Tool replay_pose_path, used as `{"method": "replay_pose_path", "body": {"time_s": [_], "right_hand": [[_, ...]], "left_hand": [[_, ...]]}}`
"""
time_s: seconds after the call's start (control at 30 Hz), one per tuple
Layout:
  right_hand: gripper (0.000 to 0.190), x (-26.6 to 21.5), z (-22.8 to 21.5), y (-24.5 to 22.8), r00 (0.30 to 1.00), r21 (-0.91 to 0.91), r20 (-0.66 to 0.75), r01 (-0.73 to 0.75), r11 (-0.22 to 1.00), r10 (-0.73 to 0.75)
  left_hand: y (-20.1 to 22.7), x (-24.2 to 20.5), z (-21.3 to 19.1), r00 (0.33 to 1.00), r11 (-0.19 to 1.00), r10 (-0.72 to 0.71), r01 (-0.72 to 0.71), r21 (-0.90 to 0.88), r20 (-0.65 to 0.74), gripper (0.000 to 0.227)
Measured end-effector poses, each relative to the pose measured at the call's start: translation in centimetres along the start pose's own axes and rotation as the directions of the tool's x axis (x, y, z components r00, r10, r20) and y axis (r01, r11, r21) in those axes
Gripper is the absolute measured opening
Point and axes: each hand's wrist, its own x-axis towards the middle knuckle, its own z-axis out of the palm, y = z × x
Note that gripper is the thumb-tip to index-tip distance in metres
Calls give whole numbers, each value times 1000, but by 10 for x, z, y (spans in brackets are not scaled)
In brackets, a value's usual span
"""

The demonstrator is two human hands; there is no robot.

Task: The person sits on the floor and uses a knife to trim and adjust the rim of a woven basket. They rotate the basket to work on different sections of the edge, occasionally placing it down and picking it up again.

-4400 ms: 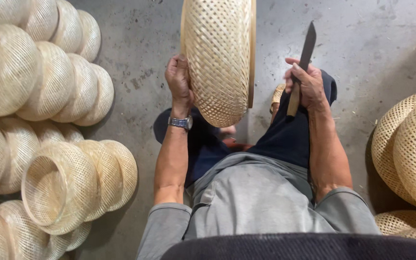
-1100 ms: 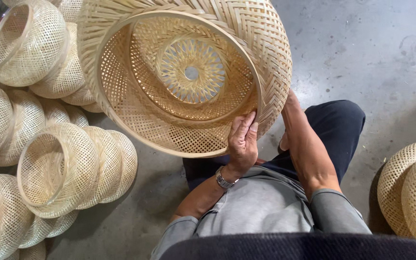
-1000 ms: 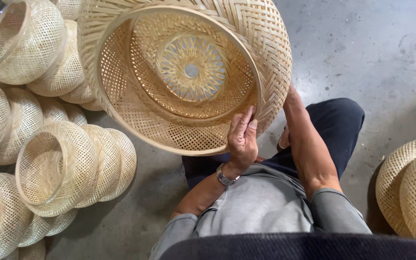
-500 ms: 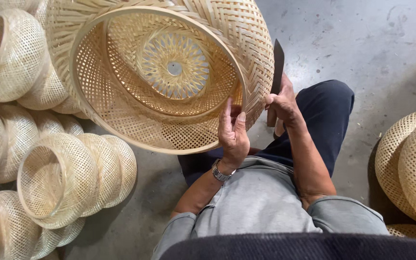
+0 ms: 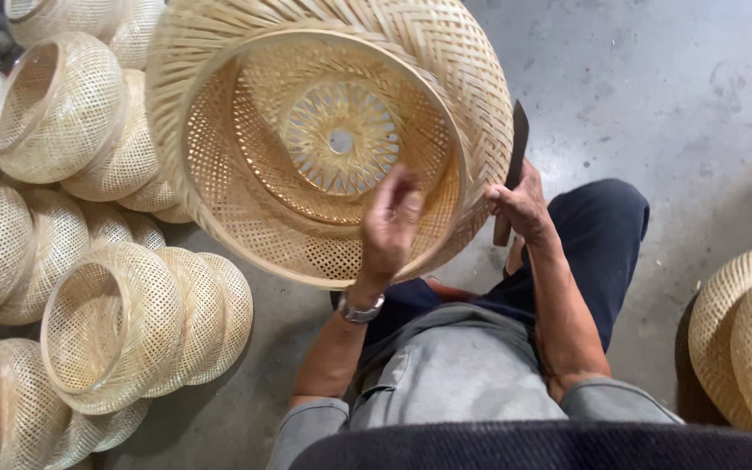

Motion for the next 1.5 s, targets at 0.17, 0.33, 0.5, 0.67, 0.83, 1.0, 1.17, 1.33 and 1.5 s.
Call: {"method": "replay_pose_path", "body": {"time_s": [0.17,0.33,0.5,0.67,0.83,1.0,1.17,1.33,1.5], "right_hand": [[89,0,-8,8,990,25,26,139,990,-140],[94,2,-17,21,991,124,35,122,985,-127],[98,0,-25,40,997,198,32,68,978,-75],[98,3,-39,63,998,278,44,28,960,-42],[98,5,-60,86,999,361,36,1,932,-16],[103,6,-80,97,1000,373,11,-11,928,7],[112,6,-72,97,996,293,-1,-82,953,87],[118,4,-55,95,998,269,40,-61,961,52],[109,2,-45,82,997,230,-1,-69,971,71]], "left_hand": [[6,15,-98,629,634,715,-399,662,-306,50],[6,-9,-224,552,766,577,-109,634,-602,74],[-34,-26,-264,779,982,-185,120,-147,-600,95],[-73,-33,-252,883,925,-216,49,-377,-416,97],[-72,-21,-230,910,932,-166,19,-361,-379,91],[-68,-7,-208,920,931,-132,-13,-365,-369,89],[-72,-5,-217,940,954,-75,-30,-297,-334,90],[-87,-6,-247,939,973,-84,5,-230,-335,88],[-64,2,-264,922,943,124,5,333,-366,69]]}}
